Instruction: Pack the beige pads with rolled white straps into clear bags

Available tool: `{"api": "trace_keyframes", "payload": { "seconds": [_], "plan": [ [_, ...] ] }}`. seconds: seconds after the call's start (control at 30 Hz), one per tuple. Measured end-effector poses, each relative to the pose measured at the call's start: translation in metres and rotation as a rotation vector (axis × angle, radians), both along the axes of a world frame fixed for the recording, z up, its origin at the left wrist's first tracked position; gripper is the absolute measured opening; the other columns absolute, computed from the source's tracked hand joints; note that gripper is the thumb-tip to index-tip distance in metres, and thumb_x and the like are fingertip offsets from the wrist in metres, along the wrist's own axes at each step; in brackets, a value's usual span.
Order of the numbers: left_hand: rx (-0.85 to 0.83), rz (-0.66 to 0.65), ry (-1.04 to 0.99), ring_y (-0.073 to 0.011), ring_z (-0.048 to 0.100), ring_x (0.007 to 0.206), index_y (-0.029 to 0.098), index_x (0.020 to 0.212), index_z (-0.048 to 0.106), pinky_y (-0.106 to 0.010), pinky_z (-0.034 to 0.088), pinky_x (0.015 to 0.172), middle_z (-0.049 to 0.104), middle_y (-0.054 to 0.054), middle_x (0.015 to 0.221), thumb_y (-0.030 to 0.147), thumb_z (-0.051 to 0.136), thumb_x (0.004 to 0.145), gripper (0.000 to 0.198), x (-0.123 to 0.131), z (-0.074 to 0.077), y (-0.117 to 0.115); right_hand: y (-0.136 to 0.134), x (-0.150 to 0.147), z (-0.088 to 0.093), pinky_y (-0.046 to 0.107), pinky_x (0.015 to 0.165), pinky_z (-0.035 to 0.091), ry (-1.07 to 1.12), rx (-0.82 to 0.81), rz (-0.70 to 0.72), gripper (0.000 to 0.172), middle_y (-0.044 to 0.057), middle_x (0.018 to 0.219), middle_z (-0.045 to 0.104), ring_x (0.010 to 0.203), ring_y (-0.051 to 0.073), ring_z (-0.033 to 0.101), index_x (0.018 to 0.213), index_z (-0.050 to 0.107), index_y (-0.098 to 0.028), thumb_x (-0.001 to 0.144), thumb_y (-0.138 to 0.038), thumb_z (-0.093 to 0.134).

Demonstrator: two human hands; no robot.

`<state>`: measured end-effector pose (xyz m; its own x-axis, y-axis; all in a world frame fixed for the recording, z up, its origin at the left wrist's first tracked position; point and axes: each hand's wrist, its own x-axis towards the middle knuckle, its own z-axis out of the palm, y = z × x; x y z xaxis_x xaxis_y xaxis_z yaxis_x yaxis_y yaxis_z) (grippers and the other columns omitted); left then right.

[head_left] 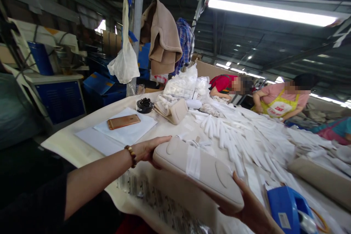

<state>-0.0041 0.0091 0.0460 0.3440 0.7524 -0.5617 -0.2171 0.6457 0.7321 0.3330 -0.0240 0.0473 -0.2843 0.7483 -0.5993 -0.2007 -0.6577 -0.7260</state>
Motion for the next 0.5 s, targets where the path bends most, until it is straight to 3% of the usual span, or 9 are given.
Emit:
{"api": "trace_keyframes", "payload": {
  "seconds": [0.13,0.3,0.5],
  "plan": [
    [0.002,0.074,-0.064,-0.0201,0.065,0.077,0.016,0.095,0.063,-0.027,0.053,0.071,0.071,-0.005,0.082,0.049,0.075,0.061,0.049,0.003,-0.018,-0.015,-0.016,-0.015,-0.016,0.024,0.048,0.047,0.058,0.022,-0.102,0.046,0.005,0.070,0.072,0.056,0.017,0.065,0.105,0.065,-0.016,0.073,-0.048,0.071],
    [-0.078,0.083,-0.126,-0.0221,0.066,0.072,0.012,0.100,0.064,-0.031,0.055,0.067,0.072,-0.008,0.083,0.043,0.077,0.060,0.052,0.004,-0.031,-0.025,-0.023,-0.022,-0.028,0.031,0.069,0.054,0.124,-0.046,-0.262,0.043,0.006,0.076,0.075,0.074,0.023,0.070,0.106,0.065,-0.014,0.069,-0.034,0.074],
    [-0.160,0.115,-0.158,-0.0225,0.067,0.066,0.010,0.096,0.063,-0.034,0.057,0.066,0.071,-0.009,0.078,0.037,0.075,0.064,0.044,0.007,-0.040,-0.024,-0.021,-0.033,-0.039,0.035,0.075,0.055,0.130,-0.091,-0.341,0.052,0.008,0.076,0.075,0.078,0.026,0.071,0.111,0.062,-0.009,0.064,-0.027,0.073]
  ]
}}
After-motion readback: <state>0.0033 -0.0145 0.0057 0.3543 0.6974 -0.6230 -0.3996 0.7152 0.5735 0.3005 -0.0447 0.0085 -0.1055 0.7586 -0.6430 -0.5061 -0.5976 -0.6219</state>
